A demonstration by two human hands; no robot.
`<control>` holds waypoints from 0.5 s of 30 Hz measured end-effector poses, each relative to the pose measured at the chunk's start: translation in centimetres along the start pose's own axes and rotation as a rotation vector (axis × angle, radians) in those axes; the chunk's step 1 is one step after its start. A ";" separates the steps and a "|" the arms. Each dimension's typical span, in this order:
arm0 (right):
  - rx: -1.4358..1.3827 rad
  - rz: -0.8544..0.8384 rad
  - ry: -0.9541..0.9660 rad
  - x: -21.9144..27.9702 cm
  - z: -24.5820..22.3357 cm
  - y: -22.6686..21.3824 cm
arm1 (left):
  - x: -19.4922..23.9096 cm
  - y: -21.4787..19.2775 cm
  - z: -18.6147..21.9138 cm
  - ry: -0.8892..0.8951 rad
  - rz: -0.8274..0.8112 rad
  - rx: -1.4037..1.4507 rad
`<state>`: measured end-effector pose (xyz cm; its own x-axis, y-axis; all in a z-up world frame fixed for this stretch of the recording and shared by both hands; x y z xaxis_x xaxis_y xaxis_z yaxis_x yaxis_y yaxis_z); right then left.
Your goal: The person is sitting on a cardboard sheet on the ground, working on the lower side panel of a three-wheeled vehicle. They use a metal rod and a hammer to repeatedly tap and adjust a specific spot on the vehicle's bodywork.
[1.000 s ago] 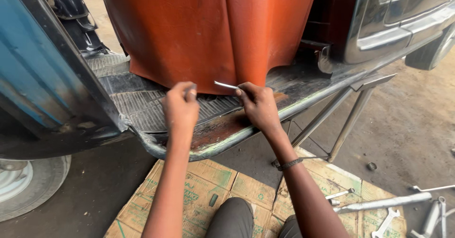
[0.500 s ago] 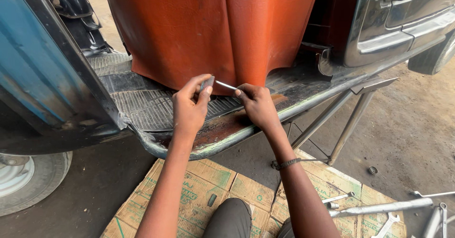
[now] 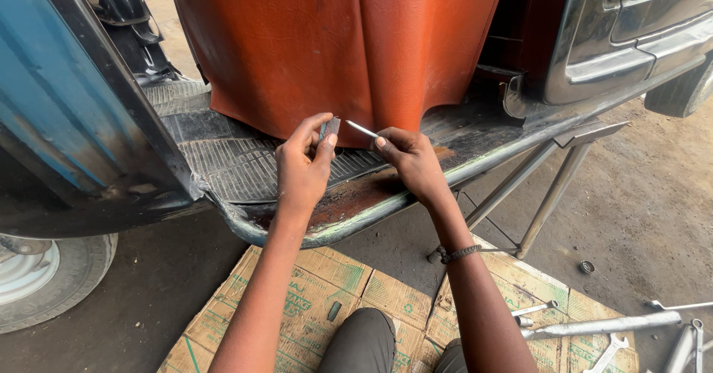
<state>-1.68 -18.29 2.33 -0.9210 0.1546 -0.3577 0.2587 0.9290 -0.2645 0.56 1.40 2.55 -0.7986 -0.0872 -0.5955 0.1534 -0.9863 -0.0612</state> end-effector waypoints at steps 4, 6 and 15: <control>-0.003 0.021 0.003 0.2 0.2 -0.1 | 0.0 -0.2 0.2 -0.008 -0.013 0.027; 0.026 0.030 0.004 0.3 0.0 -0.1 | 0.1 -0.3 0.5 0.010 -0.014 0.026; 0.049 -0.018 -0.073 0.6 -0.6 0.1 | 0.5 -0.3 1.3 0.107 -0.042 0.081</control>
<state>-2.38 -17.92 2.65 -0.9025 0.1112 -0.4162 0.2577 0.9135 -0.3149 -0.64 1.46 3.28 -0.7362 -0.0348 -0.6759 0.0704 -0.9972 -0.0254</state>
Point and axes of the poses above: each hand's wrist, its own x-axis away from the middle knuckle, its own y-axis out of the palm, z = x × y, the point moved 2 cm from there along -x, towards the middle knuckle, and after that the axes turned 8 degrees about z, right-handed, at the moved point
